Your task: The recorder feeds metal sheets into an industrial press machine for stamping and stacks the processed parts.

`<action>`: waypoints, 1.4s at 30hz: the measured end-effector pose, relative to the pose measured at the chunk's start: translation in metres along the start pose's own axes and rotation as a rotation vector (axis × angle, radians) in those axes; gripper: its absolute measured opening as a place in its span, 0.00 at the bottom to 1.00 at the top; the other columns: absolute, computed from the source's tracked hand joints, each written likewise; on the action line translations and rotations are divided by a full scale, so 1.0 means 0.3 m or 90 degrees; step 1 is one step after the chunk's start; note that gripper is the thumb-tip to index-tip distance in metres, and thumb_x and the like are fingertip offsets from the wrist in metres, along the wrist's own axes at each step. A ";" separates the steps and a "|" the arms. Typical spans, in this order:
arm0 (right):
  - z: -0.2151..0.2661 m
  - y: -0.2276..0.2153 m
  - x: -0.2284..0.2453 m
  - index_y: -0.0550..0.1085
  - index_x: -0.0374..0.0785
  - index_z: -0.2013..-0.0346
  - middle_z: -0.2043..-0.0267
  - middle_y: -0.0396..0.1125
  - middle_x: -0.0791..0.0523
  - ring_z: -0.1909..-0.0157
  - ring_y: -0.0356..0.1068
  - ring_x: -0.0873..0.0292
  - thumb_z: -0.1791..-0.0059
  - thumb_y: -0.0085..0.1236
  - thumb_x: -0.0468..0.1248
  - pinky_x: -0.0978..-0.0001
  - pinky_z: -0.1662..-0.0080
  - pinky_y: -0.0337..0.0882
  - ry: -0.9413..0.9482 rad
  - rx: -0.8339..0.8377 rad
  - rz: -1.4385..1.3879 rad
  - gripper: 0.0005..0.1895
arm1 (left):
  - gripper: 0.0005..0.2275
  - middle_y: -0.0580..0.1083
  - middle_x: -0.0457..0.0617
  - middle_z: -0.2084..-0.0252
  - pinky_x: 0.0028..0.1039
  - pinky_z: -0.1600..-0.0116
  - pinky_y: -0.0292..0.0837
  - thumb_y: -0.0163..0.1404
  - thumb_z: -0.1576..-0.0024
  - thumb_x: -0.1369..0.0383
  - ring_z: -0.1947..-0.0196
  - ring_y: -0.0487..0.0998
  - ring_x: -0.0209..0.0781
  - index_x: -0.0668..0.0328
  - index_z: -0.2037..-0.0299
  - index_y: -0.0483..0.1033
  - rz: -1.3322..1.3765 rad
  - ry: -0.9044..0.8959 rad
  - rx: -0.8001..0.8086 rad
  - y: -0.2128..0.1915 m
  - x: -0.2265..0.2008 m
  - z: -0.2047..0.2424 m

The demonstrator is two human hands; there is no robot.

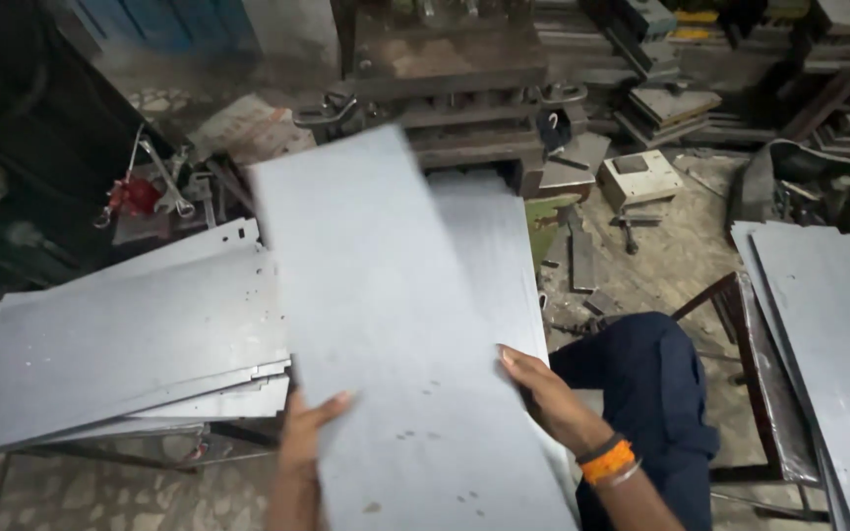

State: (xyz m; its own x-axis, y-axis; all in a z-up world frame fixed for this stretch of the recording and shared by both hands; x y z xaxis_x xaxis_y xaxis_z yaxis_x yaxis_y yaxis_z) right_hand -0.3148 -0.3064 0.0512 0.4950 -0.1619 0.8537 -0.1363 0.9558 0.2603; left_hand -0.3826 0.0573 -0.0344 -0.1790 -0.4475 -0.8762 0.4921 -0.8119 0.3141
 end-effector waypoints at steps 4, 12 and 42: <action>0.019 -0.040 0.034 0.67 0.25 0.37 0.51 0.75 0.46 0.57 0.71 0.57 0.55 0.58 0.33 0.71 0.54 0.70 -0.172 -0.003 0.076 0.31 | 0.24 0.77 0.71 0.56 0.35 0.55 0.71 0.56 0.55 0.81 0.65 0.76 0.54 0.87 0.46 0.71 -0.018 -0.025 0.127 0.306 -0.119 0.088; -0.082 -0.197 0.077 0.71 0.21 0.43 0.58 0.74 0.41 0.64 0.71 0.54 0.52 0.55 0.26 0.71 0.60 0.69 -0.209 -0.059 -0.042 0.22 | 0.29 0.75 0.77 0.50 0.43 0.44 0.73 0.56 0.55 0.78 0.55 0.79 0.64 0.85 0.41 0.66 -0.077 -0.083 0.196 0.567 -0.121 -0.058; -1.214 -0.245 0.544 0.77 0.36 0.50 0.67 0.74 0.53 0.66 0.78 0.62 0.53 0.67 0.37 0.67 0.58 0.77 -0.269 -0.111 0.037 0.18 | 0.22 0.82 0.53 0.61 0.34 0.60 0.81 0.69 0.53 0.64 0.65 0.85 0.46 0.53 0.48 0.82 -0.157 0.005 0.116 0.788 -0.206 -1.112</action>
State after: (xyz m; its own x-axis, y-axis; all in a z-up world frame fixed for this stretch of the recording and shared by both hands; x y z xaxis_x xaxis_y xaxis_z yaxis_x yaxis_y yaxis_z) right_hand 0.0886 -0.3139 0.0070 0.0931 -0.1576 0.9831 0.0113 0.9875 0.1573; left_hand 0.0291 0.0181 -0.0279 -0.2666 -0.2267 -0.9368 0.2741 -0.9496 0.1518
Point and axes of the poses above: each hand's wrist, its own z-axis away from the middle knuckle, its own y-axis out of the palm, x = y × z, the point moved 1 cm from there along -z, towards the middle knuckle
